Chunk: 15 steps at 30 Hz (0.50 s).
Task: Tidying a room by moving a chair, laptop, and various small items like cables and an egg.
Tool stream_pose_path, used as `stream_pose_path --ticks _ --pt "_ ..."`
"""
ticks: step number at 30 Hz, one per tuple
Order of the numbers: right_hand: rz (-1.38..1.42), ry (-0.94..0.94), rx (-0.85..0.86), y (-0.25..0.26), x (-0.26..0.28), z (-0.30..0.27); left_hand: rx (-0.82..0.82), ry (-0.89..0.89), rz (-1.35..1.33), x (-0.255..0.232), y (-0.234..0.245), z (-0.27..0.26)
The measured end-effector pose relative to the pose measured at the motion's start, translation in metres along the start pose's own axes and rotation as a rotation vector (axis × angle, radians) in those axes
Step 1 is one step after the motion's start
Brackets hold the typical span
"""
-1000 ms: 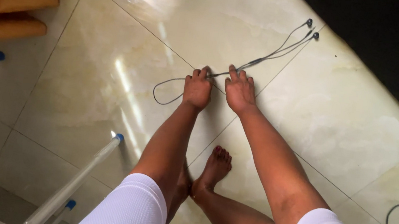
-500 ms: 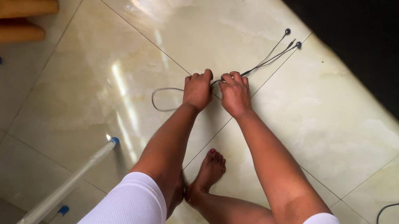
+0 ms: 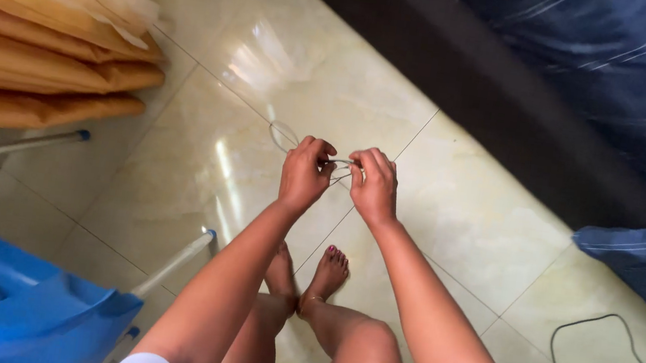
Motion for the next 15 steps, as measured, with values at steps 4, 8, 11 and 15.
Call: stream_pose_path --ticks 4,8,11,15 --pt "0.003 0.027 -0.030 0.072 0.071 0.017 -0.041 -0.028 -0.033 -0.081 0.061 -0.015" --pt "0.123 0.008 -0.046 0.156 0.156 0.027 -0.016 -0.020 -0.102 -0.170 0.131 -0.044" --pt "0.261 0.000 -0.047 0.218 0.224 0.032 -0.009 -0.030 -0.141 -0.241 0.190 -0.071" --pt "0.373 -0.025 -0.020 0.297 0.305 0.028 0.018 -0.079 -0.163 -0.325 0.248 -0.105"
Point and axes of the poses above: each hand's wrist, its own z-axis towards the middle knuckle, its own y-axis out of the back of the hand, x = y × z, the point moved 4 cm from there along z, towards the middle knuckle, and after that the axes turned 4 degrees about y, right-handed, at the moved point
